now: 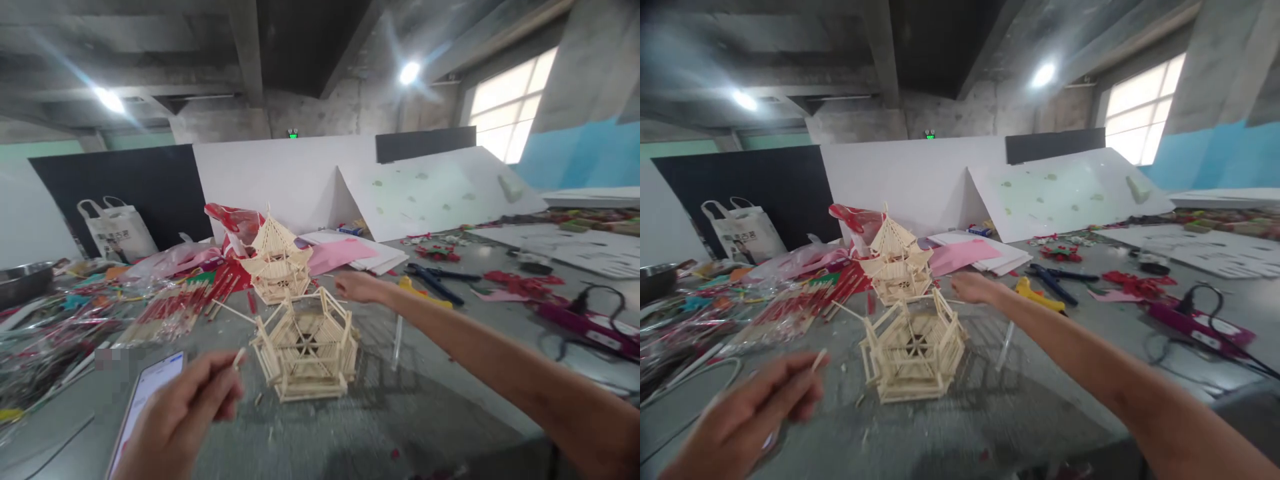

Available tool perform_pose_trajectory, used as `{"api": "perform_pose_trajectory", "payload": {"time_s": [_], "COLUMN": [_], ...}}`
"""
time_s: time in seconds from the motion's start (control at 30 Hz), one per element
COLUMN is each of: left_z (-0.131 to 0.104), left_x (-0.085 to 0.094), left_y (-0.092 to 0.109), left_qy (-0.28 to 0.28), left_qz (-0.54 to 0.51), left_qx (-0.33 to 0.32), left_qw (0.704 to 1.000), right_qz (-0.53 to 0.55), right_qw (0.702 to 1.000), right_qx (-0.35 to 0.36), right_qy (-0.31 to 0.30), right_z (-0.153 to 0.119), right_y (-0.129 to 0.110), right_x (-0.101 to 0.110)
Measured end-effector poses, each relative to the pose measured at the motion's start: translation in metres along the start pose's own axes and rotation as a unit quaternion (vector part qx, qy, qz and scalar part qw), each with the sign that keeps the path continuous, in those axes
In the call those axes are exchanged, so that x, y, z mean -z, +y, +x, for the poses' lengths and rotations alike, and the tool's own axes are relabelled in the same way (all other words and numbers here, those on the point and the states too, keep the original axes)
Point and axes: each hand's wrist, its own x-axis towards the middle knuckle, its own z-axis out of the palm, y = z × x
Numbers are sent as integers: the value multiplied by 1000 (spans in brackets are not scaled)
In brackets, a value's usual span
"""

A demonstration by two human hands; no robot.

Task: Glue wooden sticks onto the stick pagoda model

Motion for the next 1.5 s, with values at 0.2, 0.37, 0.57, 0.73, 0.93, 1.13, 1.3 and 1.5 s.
{"api": "perform_pose_trajectory", "payload": {"time_s": [0.2, 0.37, 0.57, 0.73, 0.93, 1.13, 1.3, 1.5], "left_z": [53, 77, 88, 93, 93, 92, 95, 98], "left_x": [0, -35, -47, -51, -52, -55, -57, -56], "left_y": [62, 56, 37, 34, 34, 32, 35, 36], "left_qy": [-250, -297, -359, -361, -348, -350, -361, -373], "left_qz": [80, 76, 18, 29, 40, 38, 53, 106], "left_qx": [-163, -171, -151, -163, -157, -155, -184, -199], "left_qw": [951, 936, 921, 918, 923, 923, 912, 900], "right_qz": [31, 163, 206, 219, 221, 223, 223, 232], "right_qw": [990, 942, 931, 924, 927, 932, 933, 934], "right_qx": [-42, -84, -108, -135, -135, -134, -145, -149], "right_qy": [133, 280, 283, 284, 269, 252, 242, 228], "right_z": [-62, -142, -174, -171, -172, -172, -174, -174], "right_y": [-51, -101, -115, -110, -107, -107, -106, -103], "right_x": [58, 39, -19, -40, -43, -42, -43, -45]}}
